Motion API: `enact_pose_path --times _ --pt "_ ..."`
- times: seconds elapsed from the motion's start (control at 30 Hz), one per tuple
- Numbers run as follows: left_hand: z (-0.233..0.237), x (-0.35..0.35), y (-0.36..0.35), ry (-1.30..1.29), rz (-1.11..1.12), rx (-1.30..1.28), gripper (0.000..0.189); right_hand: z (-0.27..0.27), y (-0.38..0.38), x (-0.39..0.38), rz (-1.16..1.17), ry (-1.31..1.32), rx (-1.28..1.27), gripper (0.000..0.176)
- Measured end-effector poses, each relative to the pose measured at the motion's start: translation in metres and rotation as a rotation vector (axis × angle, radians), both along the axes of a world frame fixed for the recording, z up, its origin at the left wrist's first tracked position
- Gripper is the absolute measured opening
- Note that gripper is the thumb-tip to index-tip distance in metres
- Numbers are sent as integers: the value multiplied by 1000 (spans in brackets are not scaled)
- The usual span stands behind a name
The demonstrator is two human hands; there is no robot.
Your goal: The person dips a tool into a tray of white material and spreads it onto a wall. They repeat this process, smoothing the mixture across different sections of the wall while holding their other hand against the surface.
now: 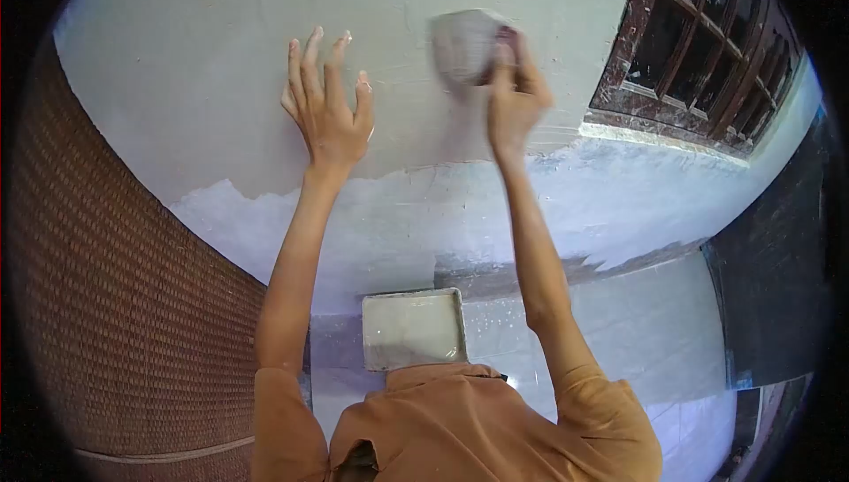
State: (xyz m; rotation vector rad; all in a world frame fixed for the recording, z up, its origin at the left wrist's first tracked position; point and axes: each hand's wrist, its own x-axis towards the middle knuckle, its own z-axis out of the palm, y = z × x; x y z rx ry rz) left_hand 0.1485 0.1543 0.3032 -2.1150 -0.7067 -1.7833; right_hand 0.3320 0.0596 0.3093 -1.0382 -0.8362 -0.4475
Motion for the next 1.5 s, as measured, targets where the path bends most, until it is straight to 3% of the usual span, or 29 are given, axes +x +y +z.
enact_pose_path --times 0.03,0.1,0.2,0.27,0.4,0.47,0.5,0.53,0.57,0.63,0.7,0.8,0.9,1.0,1.03,1.1,1.23,1.3,1.37,1.43,1.5 --pt "-1 -4 -2 21 15 -4 52 3 -15 14 11 -7 3 34" --pt "1 -12 -1 28 44 -4 52 15 -33 33 -33 104 243 36" --pt "2 -13 3 -6 44 -5 52 23 -33 23 51 131 292 34" --pt "5 -4 3 -15 36 -7 52 14 -9 2 101 -26 85 35" --pt "7 3 -1 -21 -30 9 52 13 13 -9 125 -71 -18 35" --pt "4 -3 -1 -14 13 15 50 20 -5 34 88 103 259 35" --pt "3 -6 1 -24 27 18 50 22 -19 56 -78 138 248 35" --pt "1 -8 3 -27 44 7 50 30 -27 60 34 135 463 35" --pt "0 -10 5 -27 57 -4 51 33 -34 65 70 165 471 34" --pt "4 -6 5 -39 46 1 50 39 -26 43 28 108 363 34" --pt "8 6 4 -43 14 4 50 42 -9 3 207 57 101 34" --pt "11 14 0 -62 -38 36 50 40 21 -10 148 -70 56 33" --pt "8 6 0 -49 -18 11 50 49 -10 25 58 106 256 33" --pt "5 1 7 -52 1 20 50 58 -22 30 83 59 454 30" --pt "7 1 8 -60 9 16 50 54 -13 19 79 64 453 30" --pt "11 7 8 -60 8 9 50 43 11 -3 190 -58 147 29" --pt "11 5 5 -38 -19 31 49 39 33 -8 128 -110 128 29" --pt "7 -4 6 -39 -6 30 49 51 3 12 32 -25 246 30" --pt "1 -13 10 -30 33 23 50 58 -7 18 91 -32 421 31" --pt "3 -12 12 -31 33 12 49 57 -5 -5 187 -33 317 31" --pt "4 -7 11 -26 15 -6 49 42 22 -23 163 -209 176 32"
